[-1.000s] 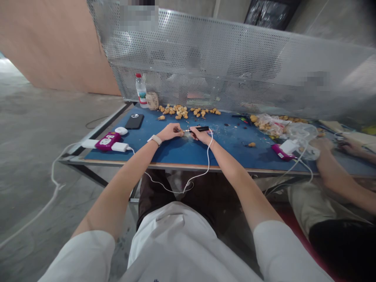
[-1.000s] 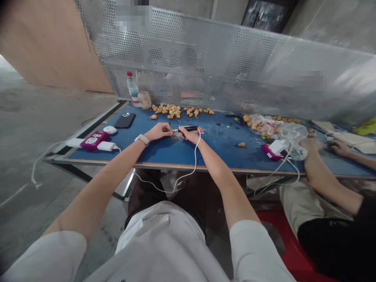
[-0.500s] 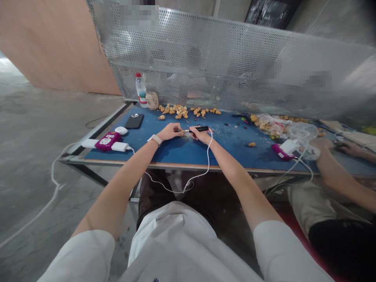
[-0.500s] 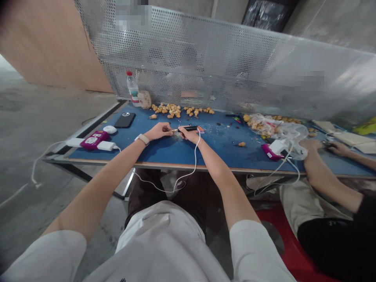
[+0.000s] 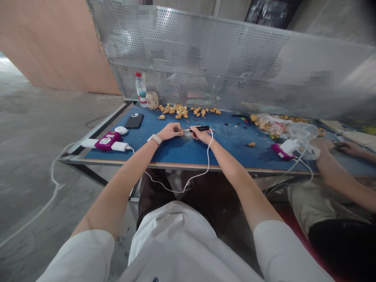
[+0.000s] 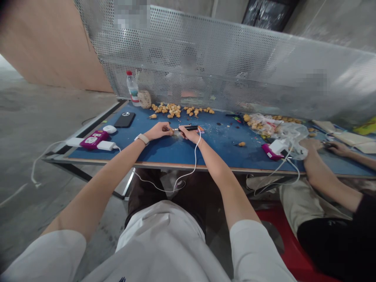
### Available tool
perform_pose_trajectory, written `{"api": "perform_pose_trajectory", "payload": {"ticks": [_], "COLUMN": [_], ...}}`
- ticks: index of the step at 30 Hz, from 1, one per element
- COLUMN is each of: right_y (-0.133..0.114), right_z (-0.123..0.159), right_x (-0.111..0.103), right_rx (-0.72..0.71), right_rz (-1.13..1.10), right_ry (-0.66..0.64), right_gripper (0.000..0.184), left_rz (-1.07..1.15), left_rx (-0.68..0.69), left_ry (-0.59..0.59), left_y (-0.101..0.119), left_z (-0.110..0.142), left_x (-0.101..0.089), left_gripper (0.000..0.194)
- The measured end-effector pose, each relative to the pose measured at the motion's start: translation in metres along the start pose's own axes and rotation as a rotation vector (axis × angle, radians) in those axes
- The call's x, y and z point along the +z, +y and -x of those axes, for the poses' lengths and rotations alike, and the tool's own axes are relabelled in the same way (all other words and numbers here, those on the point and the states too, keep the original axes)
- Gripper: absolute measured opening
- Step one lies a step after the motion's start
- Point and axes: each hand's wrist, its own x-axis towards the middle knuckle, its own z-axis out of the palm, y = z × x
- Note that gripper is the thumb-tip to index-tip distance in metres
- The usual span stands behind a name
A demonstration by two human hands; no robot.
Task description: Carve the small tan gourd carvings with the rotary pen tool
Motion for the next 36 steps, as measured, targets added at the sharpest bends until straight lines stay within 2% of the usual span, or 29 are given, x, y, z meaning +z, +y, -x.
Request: {"api": "perform_pose_trajectory", "payload": {"ticks": [3, 10, 20, 36], "right_y": [0.000, -0.005, -0.007, -0.022], "right_z": [-0.001, 0.003, 0.004, 0.011], "right_x": [0.000, 0.000, 0.001, 0.003], "right_rx": [0.004, -0.001, 0.002, 0.019], "right_rz": [-0.004, 0.006, 0.016, 0.022], "right_ry": [0.007, 0.005, -0.003, 0.021], "right_gripper": [0.076, 0.075, 0.075, 0.075], "left_rz": [0.021, 0.026, 0.032, 0.045], "left_rx": [-0.040, -0.065, -0.078, -0.061], "left_ry": [-0.042, -0.040, -0.050, -0.044], "left_y": [0.001, 0.004, 0.006, 0.008], "left_z": [0.000, 0.001, 0.001, 0.001], "left_x": [-0.001, -0.002, -0.002, -0.002], "left_gripper": [0.061, 0.063, 0.069, 0.066]}}
